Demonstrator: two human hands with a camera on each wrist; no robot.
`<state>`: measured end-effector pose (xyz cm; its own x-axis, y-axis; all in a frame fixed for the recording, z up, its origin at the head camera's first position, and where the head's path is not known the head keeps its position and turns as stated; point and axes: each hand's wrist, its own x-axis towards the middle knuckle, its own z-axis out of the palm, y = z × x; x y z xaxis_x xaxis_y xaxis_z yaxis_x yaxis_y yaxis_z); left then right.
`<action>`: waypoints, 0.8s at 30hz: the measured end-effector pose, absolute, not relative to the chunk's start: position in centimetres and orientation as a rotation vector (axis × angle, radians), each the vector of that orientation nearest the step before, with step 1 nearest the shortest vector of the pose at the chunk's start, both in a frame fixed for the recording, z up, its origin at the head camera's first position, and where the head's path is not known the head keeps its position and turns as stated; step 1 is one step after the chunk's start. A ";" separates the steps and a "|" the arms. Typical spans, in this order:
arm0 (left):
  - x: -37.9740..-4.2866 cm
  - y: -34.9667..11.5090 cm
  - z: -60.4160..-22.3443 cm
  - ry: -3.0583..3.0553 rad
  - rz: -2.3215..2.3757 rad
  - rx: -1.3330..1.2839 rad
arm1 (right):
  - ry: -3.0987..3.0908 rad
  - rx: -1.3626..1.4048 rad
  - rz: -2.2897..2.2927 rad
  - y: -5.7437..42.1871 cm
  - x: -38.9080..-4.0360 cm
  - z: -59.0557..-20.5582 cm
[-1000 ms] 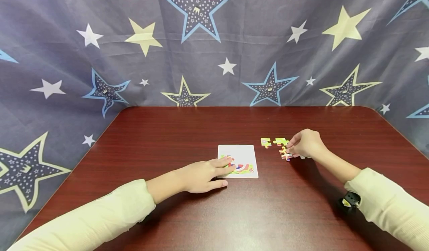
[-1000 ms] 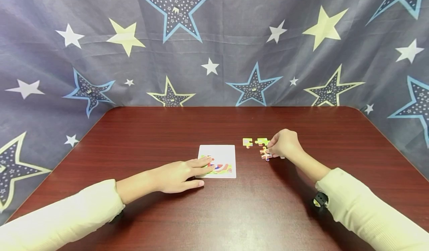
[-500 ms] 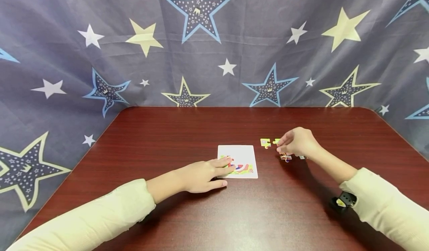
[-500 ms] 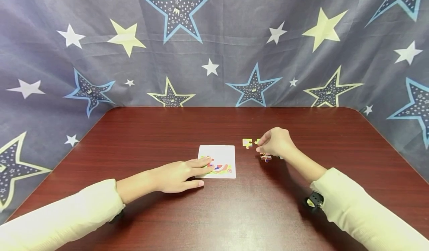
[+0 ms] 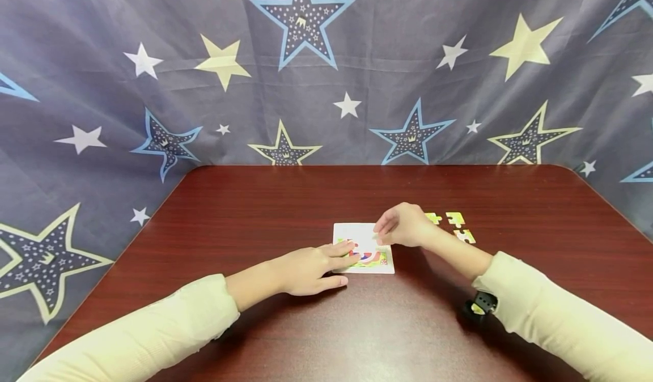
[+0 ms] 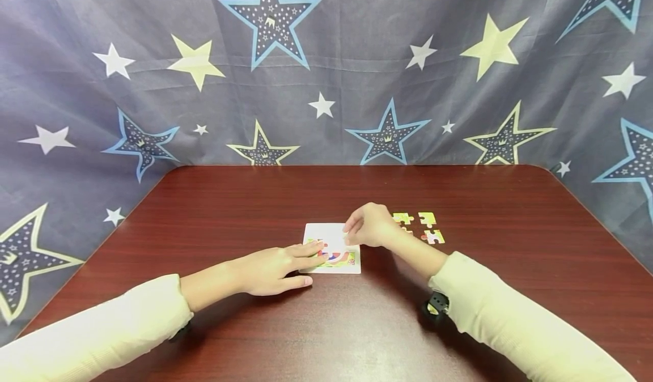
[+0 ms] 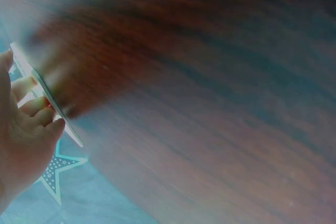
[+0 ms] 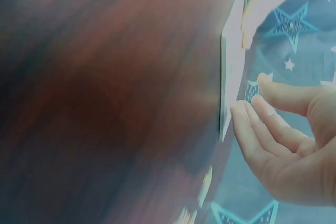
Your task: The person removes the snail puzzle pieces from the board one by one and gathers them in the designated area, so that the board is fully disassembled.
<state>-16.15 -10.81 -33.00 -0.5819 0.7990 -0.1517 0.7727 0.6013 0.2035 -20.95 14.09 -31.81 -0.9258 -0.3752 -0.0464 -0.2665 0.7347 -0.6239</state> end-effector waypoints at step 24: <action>-16.6 -10.5 -32.6 2.568 0.236 1.218 | 2.701 -0.536 -0.897 10.5 -20.3 -32.4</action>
<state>-16.64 -10.49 -32.57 -0.6014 0.7765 -0.1881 0.7293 0.6296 0.2676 -20.27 10.51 -32.38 -0.9023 -0.4157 -0.1141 -0.2650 0.7436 -0.6139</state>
